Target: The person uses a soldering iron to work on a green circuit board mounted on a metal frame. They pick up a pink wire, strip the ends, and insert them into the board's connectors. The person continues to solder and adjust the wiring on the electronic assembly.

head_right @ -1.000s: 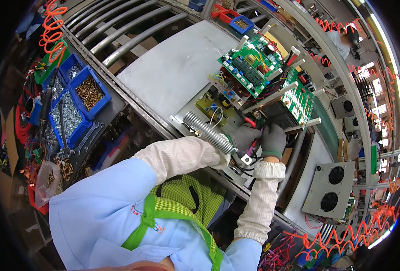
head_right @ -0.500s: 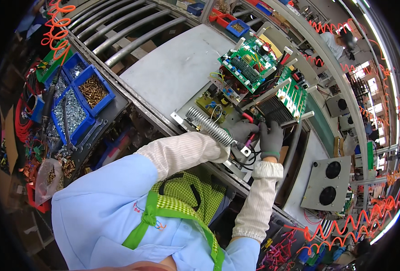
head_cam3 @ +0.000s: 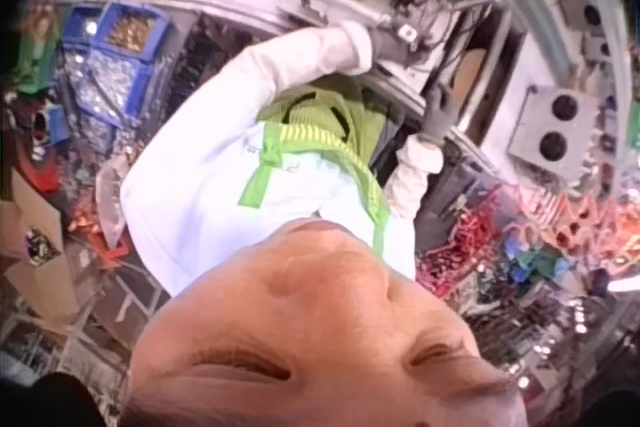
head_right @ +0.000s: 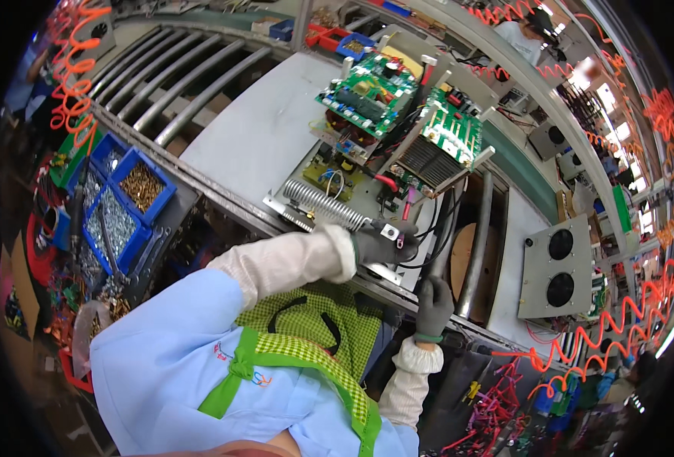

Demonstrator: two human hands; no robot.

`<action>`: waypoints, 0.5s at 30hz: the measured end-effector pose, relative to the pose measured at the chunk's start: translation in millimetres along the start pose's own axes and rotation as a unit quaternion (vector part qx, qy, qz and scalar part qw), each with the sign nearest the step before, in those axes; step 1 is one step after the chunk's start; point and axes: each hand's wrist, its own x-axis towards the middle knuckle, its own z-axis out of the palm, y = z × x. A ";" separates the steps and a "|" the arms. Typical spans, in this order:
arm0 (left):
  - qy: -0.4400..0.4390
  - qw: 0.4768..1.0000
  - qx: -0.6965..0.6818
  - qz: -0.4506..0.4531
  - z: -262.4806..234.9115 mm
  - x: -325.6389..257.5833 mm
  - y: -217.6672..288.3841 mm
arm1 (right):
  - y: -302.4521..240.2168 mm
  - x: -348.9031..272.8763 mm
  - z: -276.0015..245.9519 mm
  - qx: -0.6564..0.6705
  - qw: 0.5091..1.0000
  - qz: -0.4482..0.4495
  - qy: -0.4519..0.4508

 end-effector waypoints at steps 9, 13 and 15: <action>0.158 0.961 -0.226 0.018 37.4 -30.5 -4.6 | -15.0 -24.0 7.6 0.082 0.996 0.027 -0.008; 0.164 0.823 0.536 -0.089 0.0 -3.0 5.2 | -49.0 14.3 7.2 0.005 0.999 -0.049 -0.002; 0.179 0.798 0.557 0.145 -32.1 -1.4 -30.2 | -64.1 43.1 18.5 -0.028 0.984 -0.171 0.034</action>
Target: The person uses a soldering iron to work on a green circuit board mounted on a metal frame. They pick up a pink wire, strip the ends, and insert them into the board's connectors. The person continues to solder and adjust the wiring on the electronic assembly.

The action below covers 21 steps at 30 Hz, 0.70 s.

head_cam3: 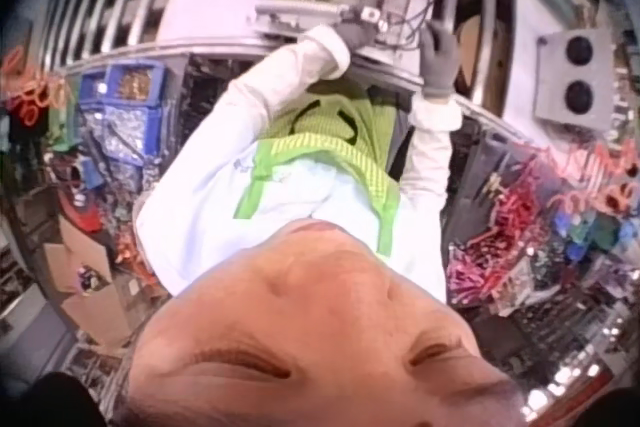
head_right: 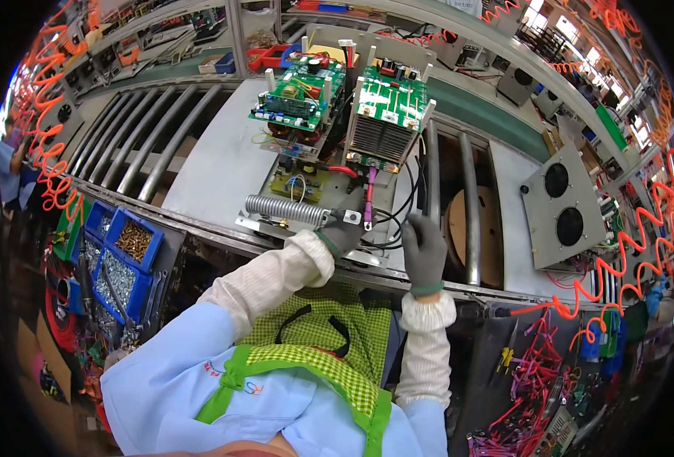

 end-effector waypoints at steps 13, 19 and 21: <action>0.032 0.606 -0.708 -0.360 -27.8 67.0 16.5 | 40.6 119.4 75.8 -0.166 0.978 -0.062 -0.110; 0.005 0.698 -0.642 -0.316 -43.3 63.1 15.4 | 32.7 122.8 85.5 -0.199 0.973 -0.053 -0.103; 0.049 0.667 -0.664 -0.336 -44.7 62.0 28.6 | 27.8 124.5 86.5 -0.196 0.974 -0.033 -0.107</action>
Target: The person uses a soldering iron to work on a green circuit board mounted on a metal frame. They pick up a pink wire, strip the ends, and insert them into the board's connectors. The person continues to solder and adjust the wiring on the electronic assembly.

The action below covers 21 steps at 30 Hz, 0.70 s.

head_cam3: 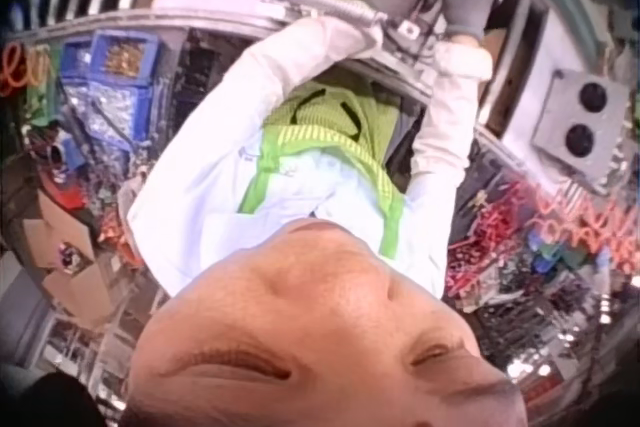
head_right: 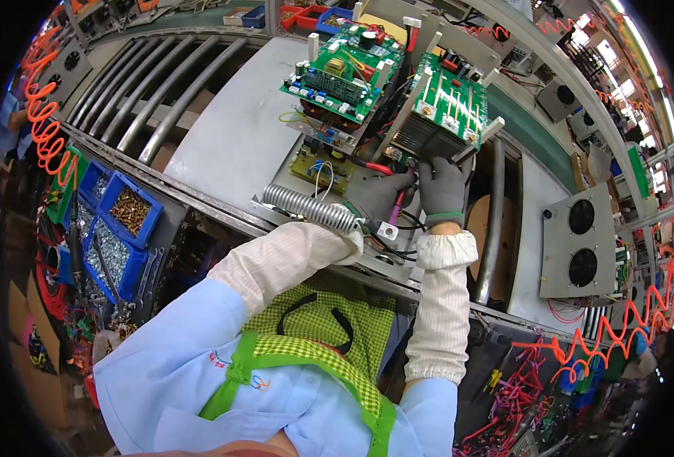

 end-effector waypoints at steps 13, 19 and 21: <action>-0.099 0.936 0.289 0.177 -19.5 6.8 -5.0 | -13.6 12.8 10.1 -0.120 0.989 0.067 -0.057; -0.078 0.973 0.206 0.076 -22.8 20.8 -11.6 | 1.3 13.4 19.9 -0.136 0.989 0.020 -0.056; -0.060 0.997 0.043 0.033 -23.7 40.2 -30.2 | 5.9 11.6 25.0 -0.090 0.995 -0.037 -0.034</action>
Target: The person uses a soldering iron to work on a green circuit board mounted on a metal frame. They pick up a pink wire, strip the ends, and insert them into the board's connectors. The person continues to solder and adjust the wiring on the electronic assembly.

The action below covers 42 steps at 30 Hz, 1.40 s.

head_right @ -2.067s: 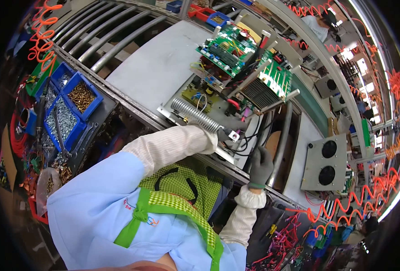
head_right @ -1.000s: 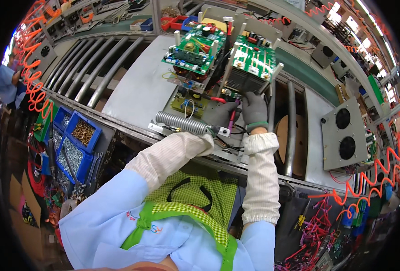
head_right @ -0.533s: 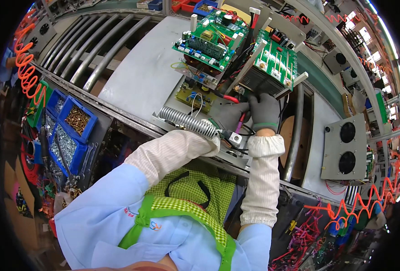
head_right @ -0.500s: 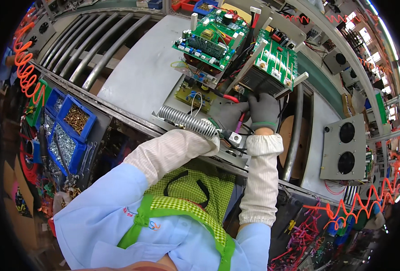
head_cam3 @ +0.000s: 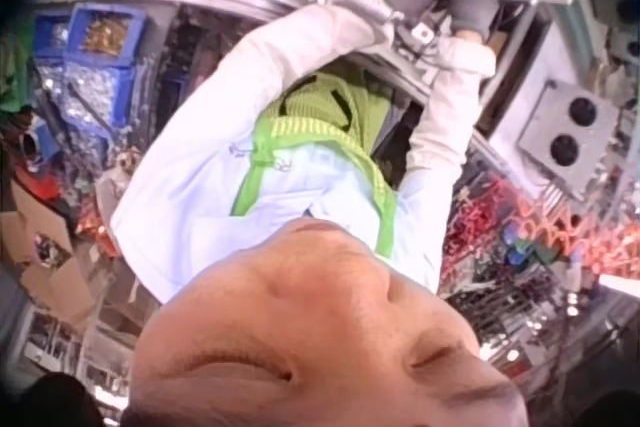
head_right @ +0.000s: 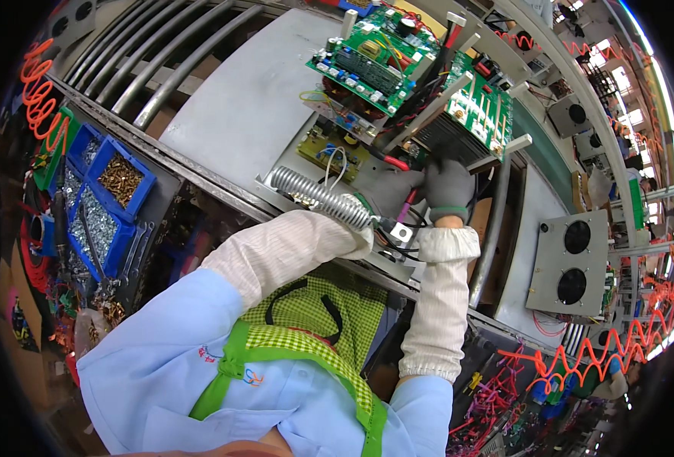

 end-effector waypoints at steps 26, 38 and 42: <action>0.071 0.994 -0.064 0.056 -0.4 9.0 -11.4 | 2.1 -3.9 -6.7 0.021 1.000 -0.012 -0.015; 0.083 0.996 0.040 0.001 13.1 -15.4 16.2 | 4.3 -11.6 -8.1 0.082 0.995 -0.049 0.010; 0.056 0.989 0.120 0.058 8.3 -15.4 13.3 | 6.2 -8.0 -7.2 0.037 0.999 -0.035 -0.006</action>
